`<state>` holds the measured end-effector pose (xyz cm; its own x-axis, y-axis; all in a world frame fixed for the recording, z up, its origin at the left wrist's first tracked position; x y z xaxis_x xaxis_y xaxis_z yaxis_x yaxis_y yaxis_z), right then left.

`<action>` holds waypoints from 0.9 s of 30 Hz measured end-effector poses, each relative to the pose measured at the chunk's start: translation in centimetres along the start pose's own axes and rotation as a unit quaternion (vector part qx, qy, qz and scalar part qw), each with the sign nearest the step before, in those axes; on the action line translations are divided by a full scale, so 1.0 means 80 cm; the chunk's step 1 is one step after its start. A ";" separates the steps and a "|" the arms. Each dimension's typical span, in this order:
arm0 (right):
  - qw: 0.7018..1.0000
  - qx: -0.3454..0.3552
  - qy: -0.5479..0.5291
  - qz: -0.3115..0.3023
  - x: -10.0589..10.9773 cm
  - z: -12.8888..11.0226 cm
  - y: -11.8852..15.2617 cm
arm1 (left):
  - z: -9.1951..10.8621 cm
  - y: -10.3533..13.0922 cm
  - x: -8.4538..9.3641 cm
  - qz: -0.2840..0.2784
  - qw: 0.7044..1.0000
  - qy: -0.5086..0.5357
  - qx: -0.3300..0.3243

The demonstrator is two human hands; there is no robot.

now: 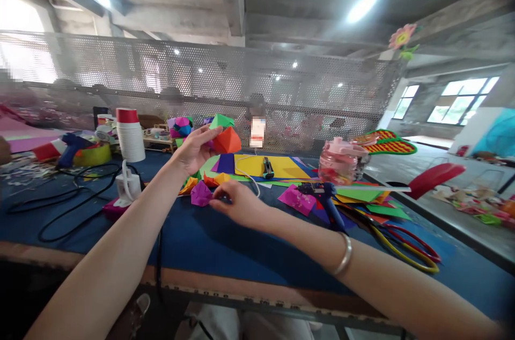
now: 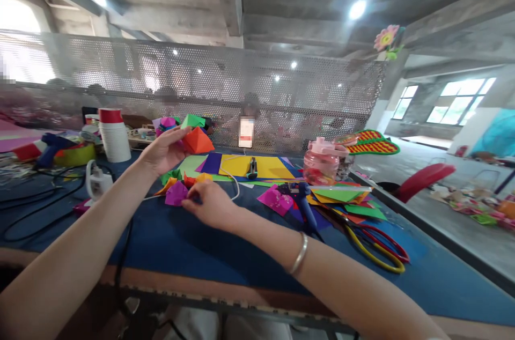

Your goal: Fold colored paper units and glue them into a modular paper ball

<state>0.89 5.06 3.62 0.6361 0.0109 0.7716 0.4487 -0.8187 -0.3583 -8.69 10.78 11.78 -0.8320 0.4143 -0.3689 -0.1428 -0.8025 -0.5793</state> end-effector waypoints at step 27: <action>0.874 -0.210 -0.388 0.203 0.123 0.123 0.052 | -0.045 0.017 -0.027 -0.052 0.994 -0.066 0.065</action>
<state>15.15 7.43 4.55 0.9968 -0.0772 -0.0215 -0.0797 -0.9824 -0.1691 -5.19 10.37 9.19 -0.8709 0.4449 -0.2088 -0.2922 -0.8104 -0.5079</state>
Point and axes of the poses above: each hand's wrist, its own y-axis away from the middle knuckle, its own x-axis out of the back of the hand, z = x × y, the point moved 8 cm from there along -y, towards the middle knuckle, and after that the axes turned 8 degrees about -x, right-handed, at the moved point
